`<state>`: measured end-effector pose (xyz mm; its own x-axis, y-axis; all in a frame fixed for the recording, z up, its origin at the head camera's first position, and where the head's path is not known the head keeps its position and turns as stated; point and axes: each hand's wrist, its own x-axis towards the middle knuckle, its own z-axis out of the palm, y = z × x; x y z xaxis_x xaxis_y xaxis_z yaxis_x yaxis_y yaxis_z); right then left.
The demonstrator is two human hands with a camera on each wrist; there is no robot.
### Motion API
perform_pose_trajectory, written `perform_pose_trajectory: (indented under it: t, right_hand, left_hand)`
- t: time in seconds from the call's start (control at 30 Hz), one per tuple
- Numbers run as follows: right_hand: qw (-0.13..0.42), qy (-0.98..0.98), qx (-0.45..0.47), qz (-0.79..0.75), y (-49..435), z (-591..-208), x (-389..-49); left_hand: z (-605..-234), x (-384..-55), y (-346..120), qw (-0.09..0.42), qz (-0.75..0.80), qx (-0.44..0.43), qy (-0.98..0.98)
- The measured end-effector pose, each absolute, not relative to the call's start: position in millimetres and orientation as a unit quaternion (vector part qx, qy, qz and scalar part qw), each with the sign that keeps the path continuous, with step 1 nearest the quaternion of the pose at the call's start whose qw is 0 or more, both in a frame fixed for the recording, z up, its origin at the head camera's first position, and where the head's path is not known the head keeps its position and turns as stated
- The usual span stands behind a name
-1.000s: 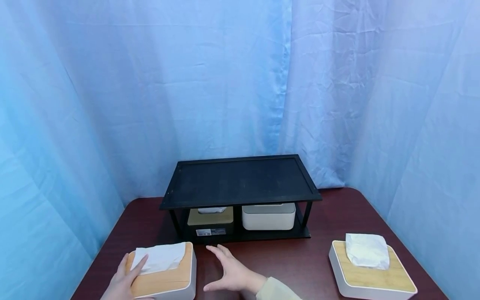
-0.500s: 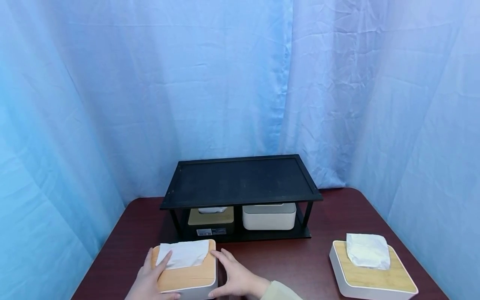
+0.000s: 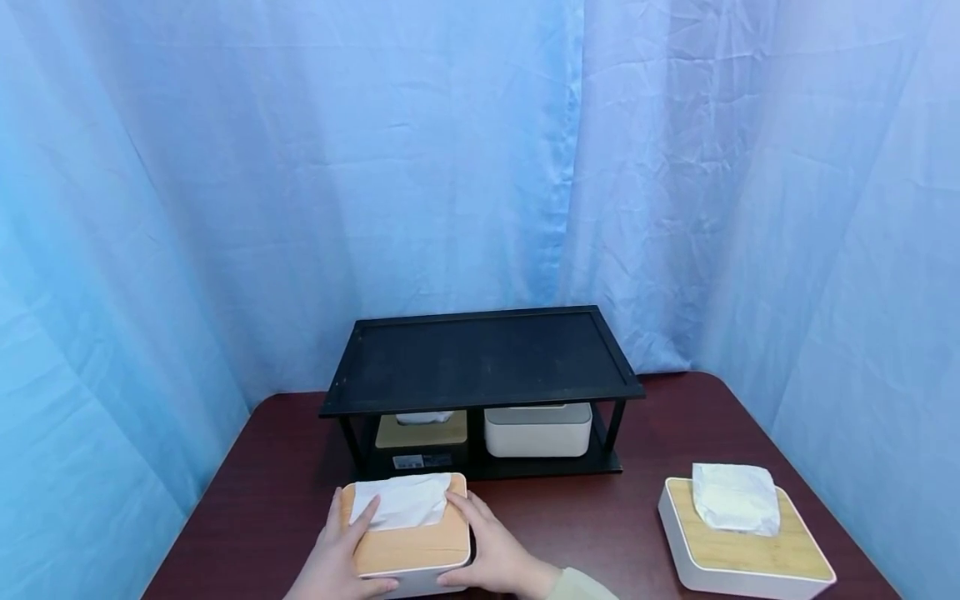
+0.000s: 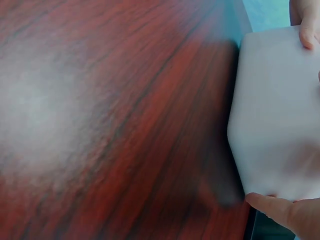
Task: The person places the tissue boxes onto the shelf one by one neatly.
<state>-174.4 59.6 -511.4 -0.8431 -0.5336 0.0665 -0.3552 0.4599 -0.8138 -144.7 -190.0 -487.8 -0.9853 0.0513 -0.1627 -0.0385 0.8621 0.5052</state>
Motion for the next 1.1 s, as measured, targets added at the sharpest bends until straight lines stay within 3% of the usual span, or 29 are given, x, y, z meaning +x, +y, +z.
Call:
perform_pose_trajectory:
  t: [0.73, 1.1]
  right_hand:
    - [0.059, 0.843, -0.239, -0.479, 103.1, -521.5, -174.3]
    - [0.077, 0.821, -0.229, -0.517, 106.9, -519.8, -172.8]
  left_hand:
    - [-490.3, -146.1, -175.9, 0.105, 0.385, 0.059, 0.915]
    - [-496.7, -145.2, -176.9, 0.094, 0.414, 0.077, 0.902]
